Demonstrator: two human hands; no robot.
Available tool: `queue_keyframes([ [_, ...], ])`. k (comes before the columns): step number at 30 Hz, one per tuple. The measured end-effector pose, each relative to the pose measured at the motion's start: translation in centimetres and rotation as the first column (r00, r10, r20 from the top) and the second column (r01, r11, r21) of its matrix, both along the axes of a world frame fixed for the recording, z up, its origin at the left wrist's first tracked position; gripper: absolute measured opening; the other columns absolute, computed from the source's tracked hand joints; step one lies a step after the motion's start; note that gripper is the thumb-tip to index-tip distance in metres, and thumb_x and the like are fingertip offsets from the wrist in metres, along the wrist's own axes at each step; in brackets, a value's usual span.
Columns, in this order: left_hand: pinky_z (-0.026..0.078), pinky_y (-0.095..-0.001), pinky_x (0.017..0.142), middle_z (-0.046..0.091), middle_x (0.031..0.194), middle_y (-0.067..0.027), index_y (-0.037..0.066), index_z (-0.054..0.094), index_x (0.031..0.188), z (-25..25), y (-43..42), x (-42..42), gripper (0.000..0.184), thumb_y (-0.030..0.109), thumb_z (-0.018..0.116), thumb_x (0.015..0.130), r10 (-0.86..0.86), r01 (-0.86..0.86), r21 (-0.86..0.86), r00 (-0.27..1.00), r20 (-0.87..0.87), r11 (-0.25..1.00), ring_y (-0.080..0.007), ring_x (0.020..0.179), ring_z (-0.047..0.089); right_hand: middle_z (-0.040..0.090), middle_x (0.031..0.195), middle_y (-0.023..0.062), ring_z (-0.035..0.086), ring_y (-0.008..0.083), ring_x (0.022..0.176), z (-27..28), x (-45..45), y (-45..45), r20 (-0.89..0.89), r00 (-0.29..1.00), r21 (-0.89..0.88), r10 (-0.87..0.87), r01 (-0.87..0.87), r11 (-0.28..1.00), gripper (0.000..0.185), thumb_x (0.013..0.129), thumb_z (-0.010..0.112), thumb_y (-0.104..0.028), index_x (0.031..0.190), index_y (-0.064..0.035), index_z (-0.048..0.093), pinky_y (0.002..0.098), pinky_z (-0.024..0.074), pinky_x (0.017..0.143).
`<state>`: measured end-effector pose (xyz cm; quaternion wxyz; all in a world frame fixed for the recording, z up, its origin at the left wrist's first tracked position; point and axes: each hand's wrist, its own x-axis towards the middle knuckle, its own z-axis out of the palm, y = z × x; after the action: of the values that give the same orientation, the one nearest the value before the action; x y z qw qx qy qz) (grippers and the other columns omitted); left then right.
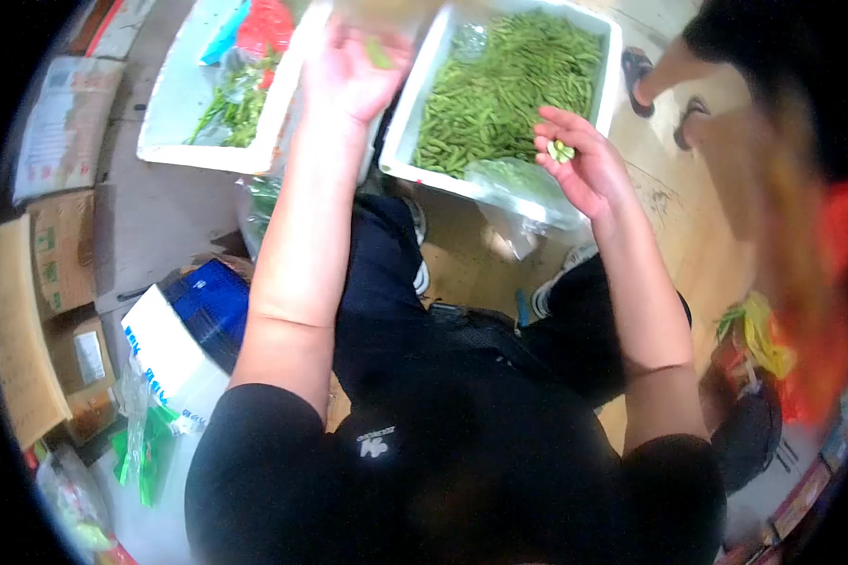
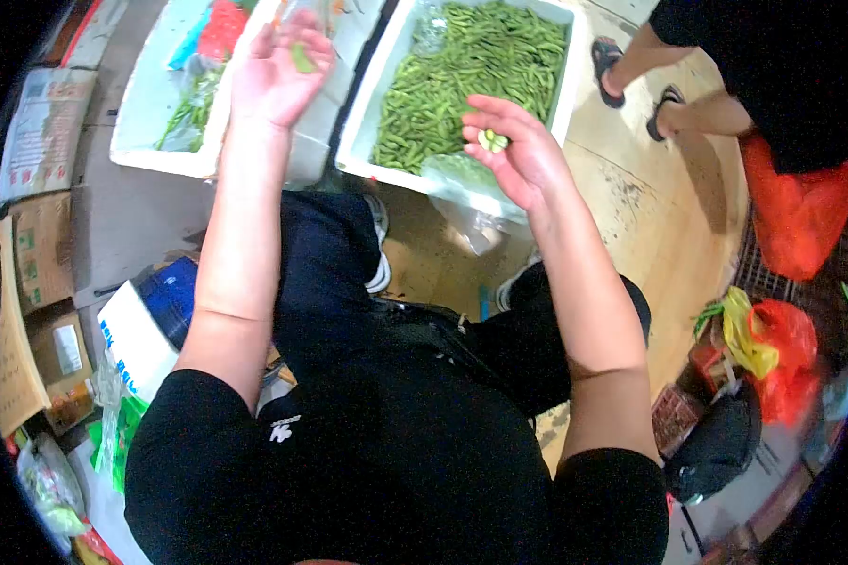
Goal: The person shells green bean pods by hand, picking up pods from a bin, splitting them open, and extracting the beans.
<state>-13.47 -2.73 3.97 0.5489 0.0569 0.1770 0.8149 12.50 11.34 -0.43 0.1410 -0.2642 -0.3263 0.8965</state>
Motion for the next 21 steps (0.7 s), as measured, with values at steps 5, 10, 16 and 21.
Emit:
queue_keyframes([
  [5, 0.039, -0.0412, 0.088, 0.05, 0.108, -0.0184, -0.002, 0.035, 0.12, -1.5, 4.2, 8.6, 0.044, 0.032, 0.035, 0.092, -0.156, 0.166, -0.255, 0.986, 0.057, 0.953, -0.0237, 0.084, 0.052, 0.053, 0.081, 0.0063, 0.046, 0.0093, 0.061, 0.8, 0.4, 0.1, -0.037, 0.999, -0.022, -0.003, 0.002, 1.0, 0.023, 0.086, 0.043, -0.004, 0.106, 0.0032, 0.051, 0.0202, 0.0384, 0.048],
  [10, 0.041, -0.0393, 0.089, 0.052, 0.105, -0.0176, -0.001, 0.036, 0.121, -3.3, 5.2, 10.4, 0.045, 0.033, 0.035, 0.092, -0.228, 0.223, -0.314, 0.973, 0.021, 0.923, -0.0254, 0.091, 0.053, 0.048, 0.074, -0.0006, 0.038, 0.0026, 0.053, 1.5, 0.6, -1.0, -0.052, 0.993, -0.143, 0.101, -0.108, 0.984, 0.017, 0.087, 0.05, -0.013, 0.101, -0.004, 0.054, 0.016, 0.0296, 0.04],
  [16, 0.042, -0.0365, 0.088, 0.053, 0.105, -0.0162, -0.001, 0.042, 0.115, -3.2, 5.8, 12.4, 0.035, 0.025, 0.038, 0.091, -0.143, 0.078, -0.37, 0.978, -0.152, 0.926, -0.0262, 0.095, 0.053, 0.047, 0.07, -0.0038, 0.036, 0.0029, 0.052, 0.8, -0.1, -1.7, 0.219, 0.968, 0.304, 0.12, -0.185, 0.935, 0.023, 0.083, 0.058, -0.021, 0.099, -0.005, 0.057, 0.017, 0.0245, 0.041],
  [21, 0.046, -0.0321, 0.074, 0.056, 0.094, -0.0129, -0.004, 0.053, 0.098, -5.7, 6.1, 13.8, 0.022, 0.009, 0.037, 0.089, -0.055, -0.093, -0.421, 0.944, -0.326, 0.902, -0.0202, 0.083, 0.054, 0.046, 0.058, -0.0041, 0.036, 0.0051, 0.046, -0.6, -0.2, -1.5, 0.281, 0.958, 0.508, 0.051, -0.194, 0.839, 0.022, 0.076, 0.065, -0.029, 0.076, -0.0082, 0.058, 0.0206, 0.0267, 0.039],
])
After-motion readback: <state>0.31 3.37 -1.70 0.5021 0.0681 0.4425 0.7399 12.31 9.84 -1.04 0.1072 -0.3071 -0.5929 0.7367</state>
